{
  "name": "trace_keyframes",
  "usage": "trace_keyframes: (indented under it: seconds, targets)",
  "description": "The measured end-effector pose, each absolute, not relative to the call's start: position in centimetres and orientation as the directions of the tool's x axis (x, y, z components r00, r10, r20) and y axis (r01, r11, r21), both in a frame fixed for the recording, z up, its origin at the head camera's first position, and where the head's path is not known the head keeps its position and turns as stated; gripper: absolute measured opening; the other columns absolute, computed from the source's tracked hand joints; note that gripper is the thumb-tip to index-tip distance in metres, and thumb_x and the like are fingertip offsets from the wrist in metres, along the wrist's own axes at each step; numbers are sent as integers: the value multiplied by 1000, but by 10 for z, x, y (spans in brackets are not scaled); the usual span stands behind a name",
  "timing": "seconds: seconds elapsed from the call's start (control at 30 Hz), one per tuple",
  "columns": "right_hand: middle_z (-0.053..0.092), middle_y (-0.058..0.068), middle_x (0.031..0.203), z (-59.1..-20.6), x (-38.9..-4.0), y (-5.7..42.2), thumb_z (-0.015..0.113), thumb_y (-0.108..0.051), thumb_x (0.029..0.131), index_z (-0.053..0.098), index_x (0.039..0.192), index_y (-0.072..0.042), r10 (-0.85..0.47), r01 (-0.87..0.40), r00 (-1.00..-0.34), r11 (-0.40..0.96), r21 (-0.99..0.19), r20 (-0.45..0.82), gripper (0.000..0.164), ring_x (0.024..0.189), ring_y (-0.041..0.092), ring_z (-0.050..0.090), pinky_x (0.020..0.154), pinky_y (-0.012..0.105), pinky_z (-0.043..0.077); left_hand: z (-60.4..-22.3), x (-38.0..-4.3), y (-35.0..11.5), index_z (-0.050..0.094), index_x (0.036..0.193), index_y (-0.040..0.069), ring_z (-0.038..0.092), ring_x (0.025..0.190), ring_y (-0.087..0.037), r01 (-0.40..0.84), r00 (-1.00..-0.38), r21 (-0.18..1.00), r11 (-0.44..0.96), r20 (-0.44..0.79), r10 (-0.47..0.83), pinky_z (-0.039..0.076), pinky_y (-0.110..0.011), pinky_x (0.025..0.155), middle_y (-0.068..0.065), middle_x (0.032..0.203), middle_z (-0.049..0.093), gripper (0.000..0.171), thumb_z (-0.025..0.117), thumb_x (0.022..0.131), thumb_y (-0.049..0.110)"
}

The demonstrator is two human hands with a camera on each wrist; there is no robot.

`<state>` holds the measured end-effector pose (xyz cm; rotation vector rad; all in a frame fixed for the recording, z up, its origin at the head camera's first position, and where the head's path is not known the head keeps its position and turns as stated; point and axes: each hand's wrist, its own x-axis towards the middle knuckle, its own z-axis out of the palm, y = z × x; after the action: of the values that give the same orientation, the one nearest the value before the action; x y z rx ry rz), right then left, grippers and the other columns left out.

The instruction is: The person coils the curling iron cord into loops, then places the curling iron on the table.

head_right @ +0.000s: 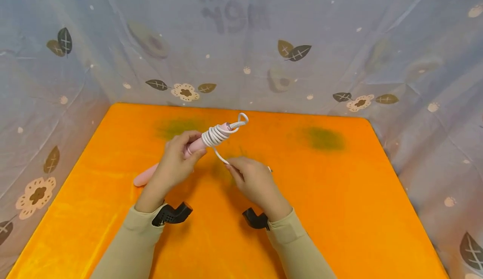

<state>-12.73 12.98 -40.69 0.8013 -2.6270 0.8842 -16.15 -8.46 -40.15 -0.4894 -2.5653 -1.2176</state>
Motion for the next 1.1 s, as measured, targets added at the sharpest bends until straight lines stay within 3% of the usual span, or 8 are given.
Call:
trace_keyframes:
  seconds: [0.2,0.37,0.6,0.87,1.1]
  targets:
    - [60,-11,85,-402,-125,133,51,-29,91,67,98,-18,-434,-613,-785,645,-456,441,21,66,2,46,59,18,42,-404,-164,-80,56,112,16,46,91,-18,427,-902,675,602,364,232,25,-39,87,3,97,59,36,68,80,25]
    - [55,-10,76,-398,-122,134,57,-24,89,66,90,-16,-454,-650,-752,634,-420,478,12,63,4,43,57,19,40,-409,-165,-72,57,110,18,48,85,-18,418,-909,637,648,283,308,28,-41,84,5,91,60,34,68,79,28]
    - [59,-4,80,-392,-126,141,63,-23,83,68,87,-13,-494,-691,-697,654,-306,519,12,69,9,49,61,24,44,-422,-162,-59,57,108,24,45,76,-14,414,-904,557,720,157,399,28,-36,79,9,87,59,30,68,80,26]
    - [54,-7,70,-396,-131,153,72,-28,74,66,76,-14,-458,-654,-728,688,-315,511,15,61,4,44,54,21,41,-427,-153,-50,56,108,26,46,81,-16,424,-877,522,740,33,479,29,-35,83,8,89,59,26,64,83,30]
    - [55,-12,75,-394,-131,162,67,-34,78,66,80,-21,-423,-595,-793,692,-410,437,13,63,2,46,55,21,42,-425,-149,-52,56,107,28,46,75,-13,446,-832,522,727,-57,552,31,-34,79,12,83,56,25,63,83,32]
